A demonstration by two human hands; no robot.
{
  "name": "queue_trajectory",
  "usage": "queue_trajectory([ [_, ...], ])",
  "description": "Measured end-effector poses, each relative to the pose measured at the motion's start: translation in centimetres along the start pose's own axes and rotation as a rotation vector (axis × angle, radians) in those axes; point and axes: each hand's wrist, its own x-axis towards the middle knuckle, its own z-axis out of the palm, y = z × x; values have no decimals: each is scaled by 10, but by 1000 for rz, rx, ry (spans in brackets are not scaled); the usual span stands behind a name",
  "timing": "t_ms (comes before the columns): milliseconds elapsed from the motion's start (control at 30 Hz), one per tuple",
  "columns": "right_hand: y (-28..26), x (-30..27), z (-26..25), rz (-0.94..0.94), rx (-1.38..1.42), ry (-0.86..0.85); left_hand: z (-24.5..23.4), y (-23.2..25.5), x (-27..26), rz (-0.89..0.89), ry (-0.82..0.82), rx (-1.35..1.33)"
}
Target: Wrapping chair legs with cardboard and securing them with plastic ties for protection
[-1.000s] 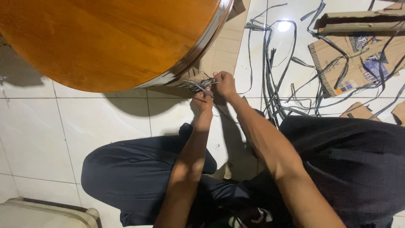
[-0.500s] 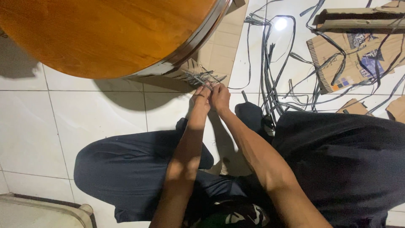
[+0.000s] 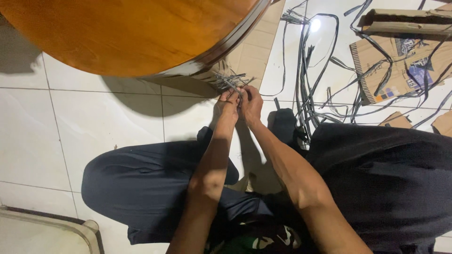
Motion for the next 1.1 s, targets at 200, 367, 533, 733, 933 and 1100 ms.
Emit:
queue_trajectory([
  [200, 3, 10, 1, 91, 110, -33, -2, -20, 22, -7, -2, -58],
  [367, -8, 14, -7, -137, 8, -40, 6, -8, 11, -28, -34, -186],
  [533, -7, 25, -13, -282, -66, -95, -1, -15, 21, -64, -69, -212],
  [733, -28, 28, -26, -315, -100, -169, 2, -19, 22, -66, -57, -226],
  [933, -30, 31, -32, -362, -173, -239, 0, -20, 16, -71, -61, -274],
  [1100, -28, 28, -34, -367, -214, -258, 0, -32, 30, -59, -70, -276],
])
